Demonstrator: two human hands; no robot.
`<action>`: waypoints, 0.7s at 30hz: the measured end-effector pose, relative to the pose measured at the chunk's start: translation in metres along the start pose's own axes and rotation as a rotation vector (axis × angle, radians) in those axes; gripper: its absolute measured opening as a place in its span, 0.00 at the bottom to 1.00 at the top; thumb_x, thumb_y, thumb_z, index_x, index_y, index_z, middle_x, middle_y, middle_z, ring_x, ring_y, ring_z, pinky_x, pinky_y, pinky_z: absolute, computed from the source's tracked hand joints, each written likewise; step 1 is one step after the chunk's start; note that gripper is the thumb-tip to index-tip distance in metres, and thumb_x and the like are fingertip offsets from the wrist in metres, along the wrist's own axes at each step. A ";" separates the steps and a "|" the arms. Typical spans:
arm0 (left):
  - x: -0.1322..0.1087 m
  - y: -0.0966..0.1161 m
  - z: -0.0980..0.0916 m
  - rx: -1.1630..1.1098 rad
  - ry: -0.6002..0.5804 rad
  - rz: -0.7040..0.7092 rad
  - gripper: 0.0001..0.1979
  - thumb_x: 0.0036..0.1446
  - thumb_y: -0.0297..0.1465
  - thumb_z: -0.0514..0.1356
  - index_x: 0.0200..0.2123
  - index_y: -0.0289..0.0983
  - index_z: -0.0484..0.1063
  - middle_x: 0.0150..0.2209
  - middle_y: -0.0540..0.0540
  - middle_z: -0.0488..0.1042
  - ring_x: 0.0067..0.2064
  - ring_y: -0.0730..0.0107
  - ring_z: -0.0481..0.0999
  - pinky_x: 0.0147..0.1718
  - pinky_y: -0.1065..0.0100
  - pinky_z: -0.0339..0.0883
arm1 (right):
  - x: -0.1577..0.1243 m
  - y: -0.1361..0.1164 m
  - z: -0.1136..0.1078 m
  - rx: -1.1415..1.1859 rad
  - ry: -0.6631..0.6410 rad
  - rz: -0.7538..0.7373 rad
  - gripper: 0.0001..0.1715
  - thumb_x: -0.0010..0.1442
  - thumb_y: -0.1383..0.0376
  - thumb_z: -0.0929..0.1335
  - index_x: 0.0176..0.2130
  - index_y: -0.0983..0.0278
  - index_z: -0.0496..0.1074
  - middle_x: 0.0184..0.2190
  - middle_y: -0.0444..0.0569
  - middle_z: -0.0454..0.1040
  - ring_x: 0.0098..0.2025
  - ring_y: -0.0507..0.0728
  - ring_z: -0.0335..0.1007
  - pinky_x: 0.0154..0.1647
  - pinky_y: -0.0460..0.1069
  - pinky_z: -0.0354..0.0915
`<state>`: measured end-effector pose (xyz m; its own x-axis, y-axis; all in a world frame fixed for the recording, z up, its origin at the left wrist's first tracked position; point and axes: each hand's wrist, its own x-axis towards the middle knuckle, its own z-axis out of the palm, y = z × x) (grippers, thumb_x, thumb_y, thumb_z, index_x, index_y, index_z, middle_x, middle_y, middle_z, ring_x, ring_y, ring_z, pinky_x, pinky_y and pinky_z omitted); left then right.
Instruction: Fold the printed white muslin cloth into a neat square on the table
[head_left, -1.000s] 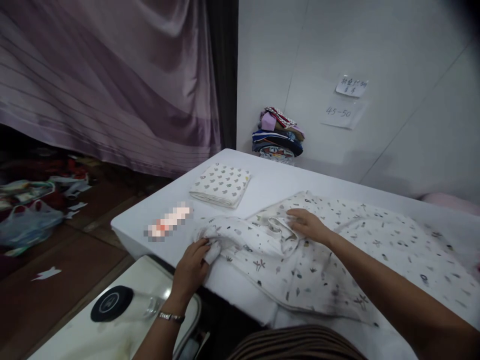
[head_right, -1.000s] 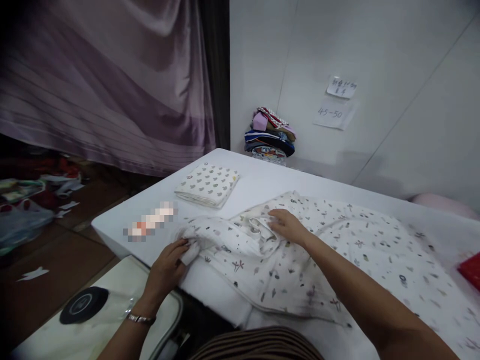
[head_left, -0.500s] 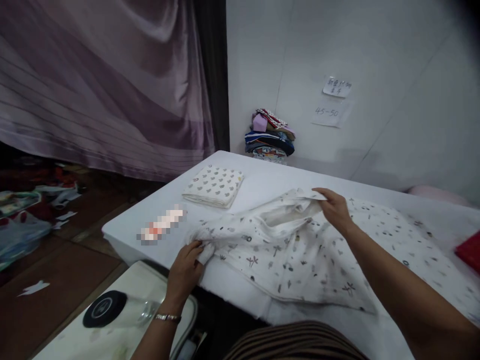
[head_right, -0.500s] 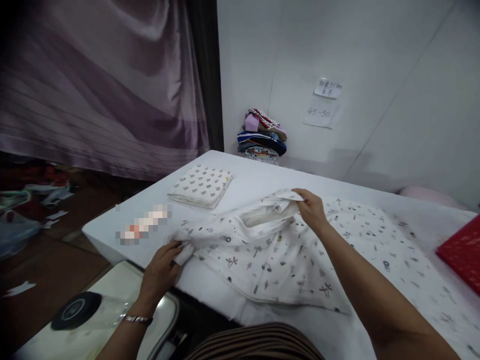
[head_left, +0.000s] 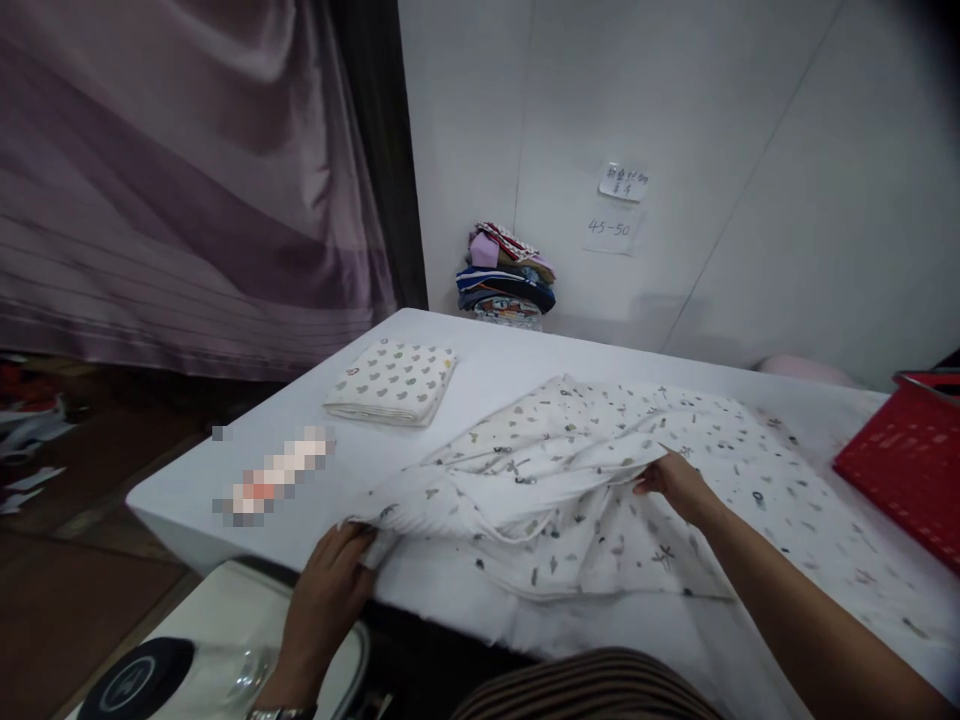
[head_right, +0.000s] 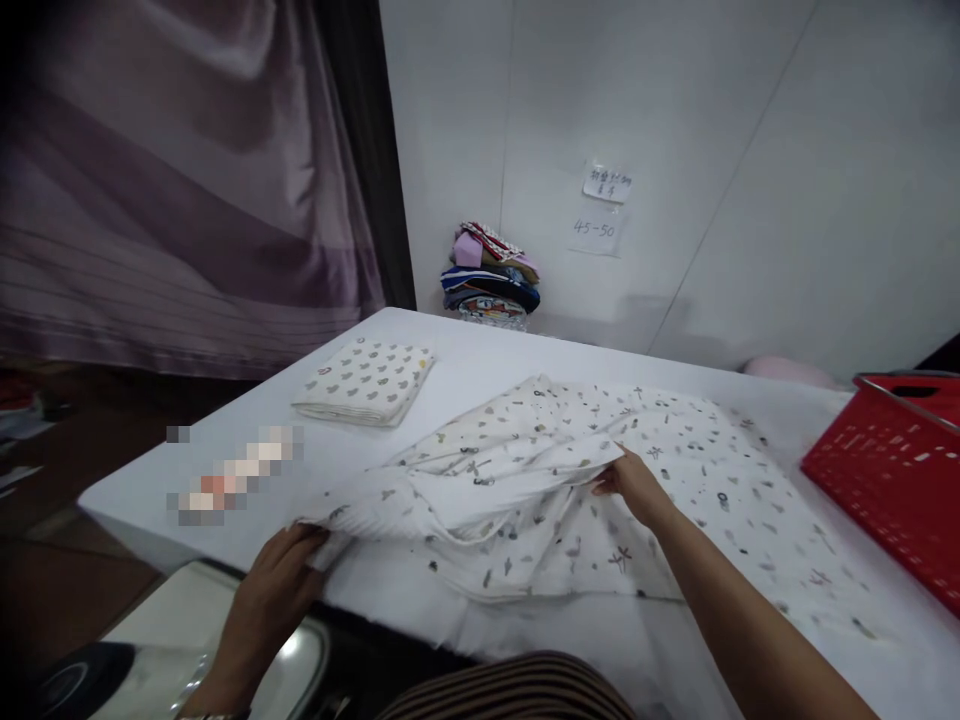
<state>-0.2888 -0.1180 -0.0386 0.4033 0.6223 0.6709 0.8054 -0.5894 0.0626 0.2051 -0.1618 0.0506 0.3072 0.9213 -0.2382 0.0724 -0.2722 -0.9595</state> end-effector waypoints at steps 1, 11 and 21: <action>0.000 0.001 -0.001 0.007 0.019 0.020 0.14 0.51 0.25 0.51 0.41 0.38 0.70 0.45 0.40 0.74 0.48 0.57 0.72 0.50 0.56 0.67 | -0.001 0.000 0.001 0.044 -0.008 -0.037 0.18 0.52 0.58 0.60 0.40 0.61 0.71 0.31 0.50 0.77 0.33 0.57 0.74 0.30 0.49 0.70; 0.007 -0.001 -0.009 0.076 0.067 0.082 0.14 0.51 0.26 0.51 0.39 0.36 0.71 0.43 0.42 0.74 0.46 0.60 0.73 0.47 0.61 0.68 | 0.008 -0.021 0.011 0.044 0.171 -0.217 0.16 0.51 0.58 0.63 0.37 0.61 0.73 0.22 0.45 0.72 0.24 0.54 0.67 0.22 0.47 0.63; -0.005 -0.007 0.001 0.078 0.043 -0.006 0.14 0.50 0.26 0.51 0.39 0.37 0.71 0.44 0.42 0.74 0.46 0.59 0.73 0.44 0.60 0.70 | 0.016 -0.079 0.006 0.091 0.074 -0.207 0.20 0.48 0.64 0.66 0.43 0.62 0.73 0.21 0.43 0.69 0.18 0.50 0.59 0.14 0.45 0.57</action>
<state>-0.2962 -0.1164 -0.0429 0.3807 0.6022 0.7017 0.8400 -0.5425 0.0098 0.1983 -0.1235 0.1217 0.3634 0.9312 -0.0263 0.0562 -0.0501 -0.9972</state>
